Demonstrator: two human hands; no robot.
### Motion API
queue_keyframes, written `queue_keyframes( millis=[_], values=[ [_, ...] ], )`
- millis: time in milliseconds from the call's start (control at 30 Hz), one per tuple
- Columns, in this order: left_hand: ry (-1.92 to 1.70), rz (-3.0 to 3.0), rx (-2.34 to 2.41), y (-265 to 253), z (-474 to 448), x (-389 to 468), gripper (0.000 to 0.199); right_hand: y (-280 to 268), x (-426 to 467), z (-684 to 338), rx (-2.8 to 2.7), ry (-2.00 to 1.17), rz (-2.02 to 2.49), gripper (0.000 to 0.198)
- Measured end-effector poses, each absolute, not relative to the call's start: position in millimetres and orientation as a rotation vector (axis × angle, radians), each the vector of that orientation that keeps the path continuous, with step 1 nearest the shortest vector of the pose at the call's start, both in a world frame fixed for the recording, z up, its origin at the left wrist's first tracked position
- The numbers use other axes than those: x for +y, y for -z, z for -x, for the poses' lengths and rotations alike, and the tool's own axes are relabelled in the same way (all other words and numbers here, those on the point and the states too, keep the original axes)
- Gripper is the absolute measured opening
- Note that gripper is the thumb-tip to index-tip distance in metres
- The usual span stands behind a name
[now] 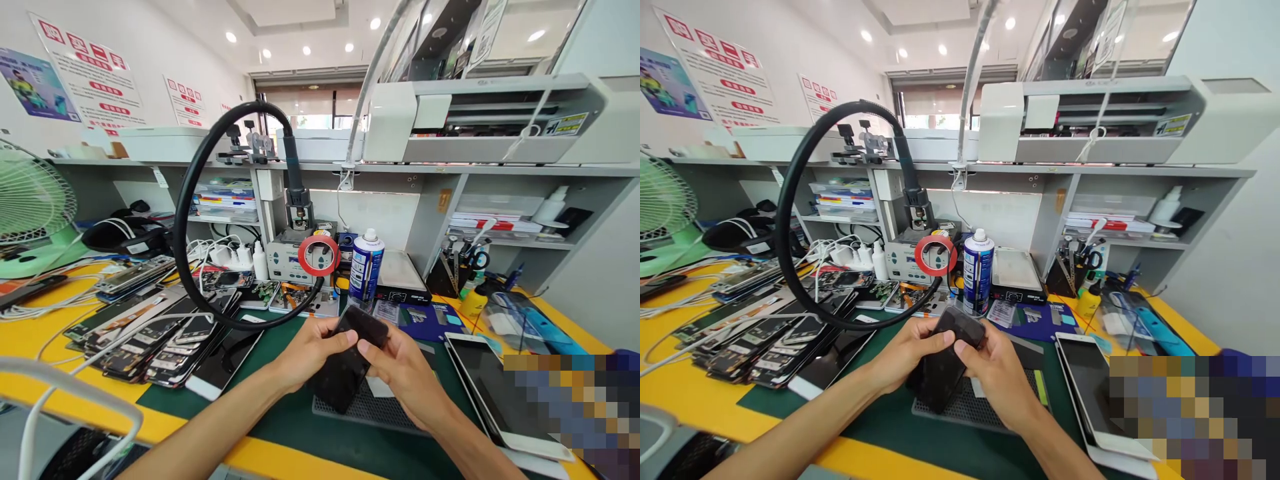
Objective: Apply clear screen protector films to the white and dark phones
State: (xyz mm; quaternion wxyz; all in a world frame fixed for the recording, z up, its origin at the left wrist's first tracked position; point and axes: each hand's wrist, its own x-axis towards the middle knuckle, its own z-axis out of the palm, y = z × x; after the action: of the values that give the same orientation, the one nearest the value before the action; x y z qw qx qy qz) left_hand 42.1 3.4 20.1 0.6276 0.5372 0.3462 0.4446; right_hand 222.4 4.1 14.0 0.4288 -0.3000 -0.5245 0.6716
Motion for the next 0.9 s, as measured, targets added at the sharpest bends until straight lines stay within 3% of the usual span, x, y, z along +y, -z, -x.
queue_keyframes(
  millis=[467, 800, 900],
  values=[
    [-1.016, -1.161, 0.716, -21, -40, 2, 0.032, -25, 2, -222, -1.3, -1.713, 0.698, 0.043],
    [-1.047, -1.017, 0.728, -18, -40, 7, 0.044, -29, 0, -221, -1.23, -1.749, 0.705, 0.046],
    [-1.045, -1.059, 0.694, -21, -40, 7, 0.039, -28, 0, -221, -1.234, -1.746, 0.715, 0.047]
  ],
)
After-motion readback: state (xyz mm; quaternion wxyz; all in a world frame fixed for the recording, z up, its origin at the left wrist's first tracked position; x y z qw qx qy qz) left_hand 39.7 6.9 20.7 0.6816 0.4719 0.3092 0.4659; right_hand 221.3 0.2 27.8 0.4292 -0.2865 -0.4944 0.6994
